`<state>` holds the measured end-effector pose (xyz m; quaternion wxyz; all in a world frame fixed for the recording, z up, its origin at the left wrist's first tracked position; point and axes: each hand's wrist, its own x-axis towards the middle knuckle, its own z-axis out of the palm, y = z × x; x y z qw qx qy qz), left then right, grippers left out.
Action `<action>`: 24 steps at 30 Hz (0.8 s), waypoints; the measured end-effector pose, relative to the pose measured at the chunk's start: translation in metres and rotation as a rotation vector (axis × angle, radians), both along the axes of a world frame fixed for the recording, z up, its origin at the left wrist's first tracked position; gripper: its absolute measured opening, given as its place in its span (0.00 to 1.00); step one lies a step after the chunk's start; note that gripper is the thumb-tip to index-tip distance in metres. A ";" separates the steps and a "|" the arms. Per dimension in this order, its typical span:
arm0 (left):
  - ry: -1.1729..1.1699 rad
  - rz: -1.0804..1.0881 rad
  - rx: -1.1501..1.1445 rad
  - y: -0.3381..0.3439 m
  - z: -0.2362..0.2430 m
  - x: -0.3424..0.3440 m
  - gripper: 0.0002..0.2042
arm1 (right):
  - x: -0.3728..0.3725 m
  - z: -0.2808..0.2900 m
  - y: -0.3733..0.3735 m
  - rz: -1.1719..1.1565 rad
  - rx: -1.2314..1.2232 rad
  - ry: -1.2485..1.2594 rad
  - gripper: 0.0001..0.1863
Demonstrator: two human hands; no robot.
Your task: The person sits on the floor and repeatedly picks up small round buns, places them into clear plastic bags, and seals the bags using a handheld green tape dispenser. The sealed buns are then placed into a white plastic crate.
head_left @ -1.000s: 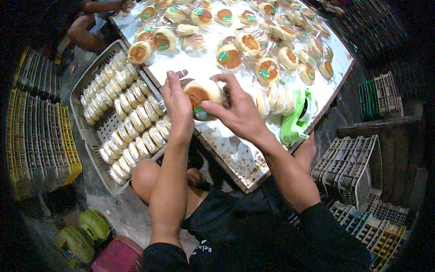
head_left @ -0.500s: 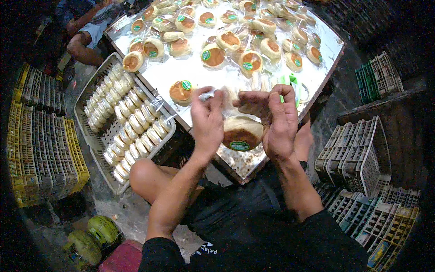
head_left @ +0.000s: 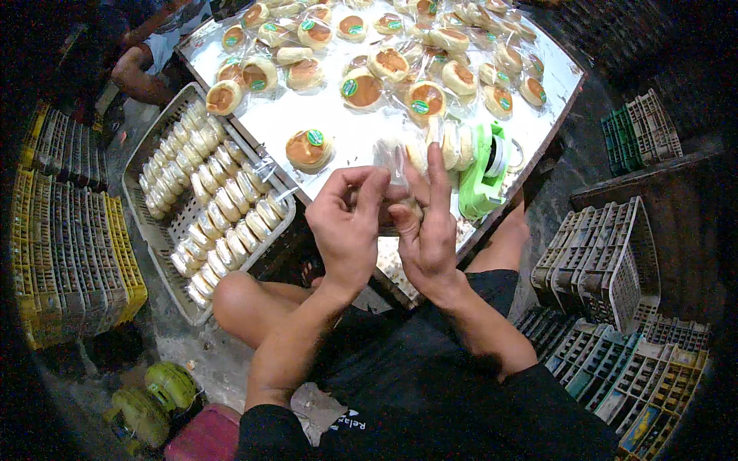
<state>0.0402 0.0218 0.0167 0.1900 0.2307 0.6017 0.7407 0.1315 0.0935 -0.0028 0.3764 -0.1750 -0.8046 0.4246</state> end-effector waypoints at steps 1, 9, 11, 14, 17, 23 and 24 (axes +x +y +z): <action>0.266 0.070 0.016 0.001 -0.007 -0.004 0.08 | 0.000 -0.002 -0.003 0.021 -0.159 -0.071 0.24; -0.054 -0.210 0.188 -0.002 -0.014 -0.026 0.24 | -0.012 0.011 0.024 0.171 -0.002 0.029 0.14; -0.028 -0.176 0.124 -0.006 -0.018 -0.027 0.32 | -0.010 0.018 0.031 0.226 0.081 -0.050 0.14; -0.016 -0.124 0.097 -0.009 -0.017 -0.020 0.37 | -0.010 0.010 0.027 0.128 0.067 -0.050 0.15; 0.106 -0.114 0.041 -0.008 -0.017 -0.026 0.39 | -0.017 -0.003 0.028 0.105 0.102 0.034 0.15; -0.102 -0.173 -0.082 -0.010 -0.008 -0.025 0.24 | -0.004 0.003 0.040 0.118 0.350 -0.041 0.17; 0.226 -0.175 -0.158 -0.010 -0.006 -0.031 0.20 | -0.003 0.005 0.045 0.125 0.496 -0.031 0.18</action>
